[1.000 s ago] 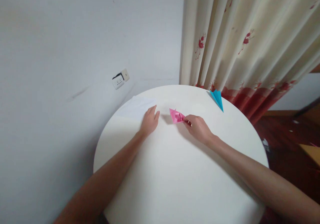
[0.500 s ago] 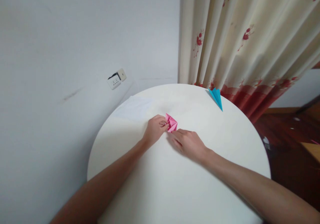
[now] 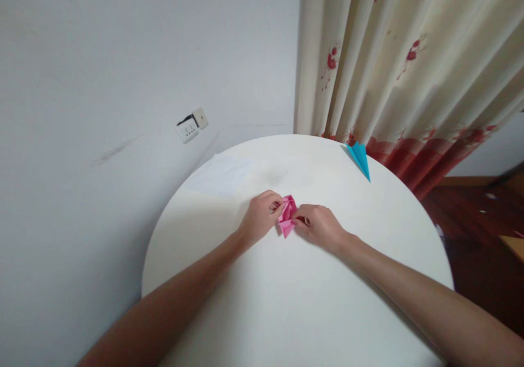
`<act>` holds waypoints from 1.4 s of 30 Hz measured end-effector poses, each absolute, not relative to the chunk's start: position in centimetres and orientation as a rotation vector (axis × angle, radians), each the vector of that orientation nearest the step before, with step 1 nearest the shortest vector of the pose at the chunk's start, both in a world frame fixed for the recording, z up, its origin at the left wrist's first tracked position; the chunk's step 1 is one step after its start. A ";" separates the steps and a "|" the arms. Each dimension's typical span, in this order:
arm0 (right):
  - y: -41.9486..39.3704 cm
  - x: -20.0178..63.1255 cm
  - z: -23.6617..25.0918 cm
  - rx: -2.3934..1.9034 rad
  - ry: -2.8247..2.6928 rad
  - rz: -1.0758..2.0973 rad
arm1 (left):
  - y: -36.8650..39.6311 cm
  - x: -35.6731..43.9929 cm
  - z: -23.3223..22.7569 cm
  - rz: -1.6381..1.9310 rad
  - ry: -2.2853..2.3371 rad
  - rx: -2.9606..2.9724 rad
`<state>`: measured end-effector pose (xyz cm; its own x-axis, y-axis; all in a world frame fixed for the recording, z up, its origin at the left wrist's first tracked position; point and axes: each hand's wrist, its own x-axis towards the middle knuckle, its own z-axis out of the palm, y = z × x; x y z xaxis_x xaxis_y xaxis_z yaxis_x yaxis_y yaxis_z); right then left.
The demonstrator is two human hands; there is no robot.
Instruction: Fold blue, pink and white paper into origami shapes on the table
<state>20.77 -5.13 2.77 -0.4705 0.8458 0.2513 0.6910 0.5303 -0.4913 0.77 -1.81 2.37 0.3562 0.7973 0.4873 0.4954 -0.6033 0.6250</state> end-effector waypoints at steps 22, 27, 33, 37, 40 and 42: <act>-5.3 22.0 3.4 -0.754 -2.322 0.187 | -0.4 -0.1 2.6 1.566 1.133 1.276; -4.6 21.7 3.1 -0.923 -1.819 0.756 | -1.3 -0.5 2.8 1.631 1.219 1.773; -5.0 20.3 2.9 -0.913 -1.306 1.402 | -2.6 0.1 3.4 1.621 1.120 2.183; -5.9 19.2 2.7 -0.818 -1.218 1.622 | -2.9 0.5 3.4 1.657 0.998 2.256; -6.4 18.8 2.8 -0.828 -1.089 1.708 | -3.1 0.6 3.5 1.673 0.911 2.340; -6.7 18.7 3.0 -0.840 -1.050 1.740 | -3.3 0.6 3.7 1.679 0.876 2.392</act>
<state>18.67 -6.71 3.00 -0.3561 0.9298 -0.0936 -0.3505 -0.2258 -0.9089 0.64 -3.30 3.66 0.2309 0.4990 0.8353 0.3992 -0.8315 0.3863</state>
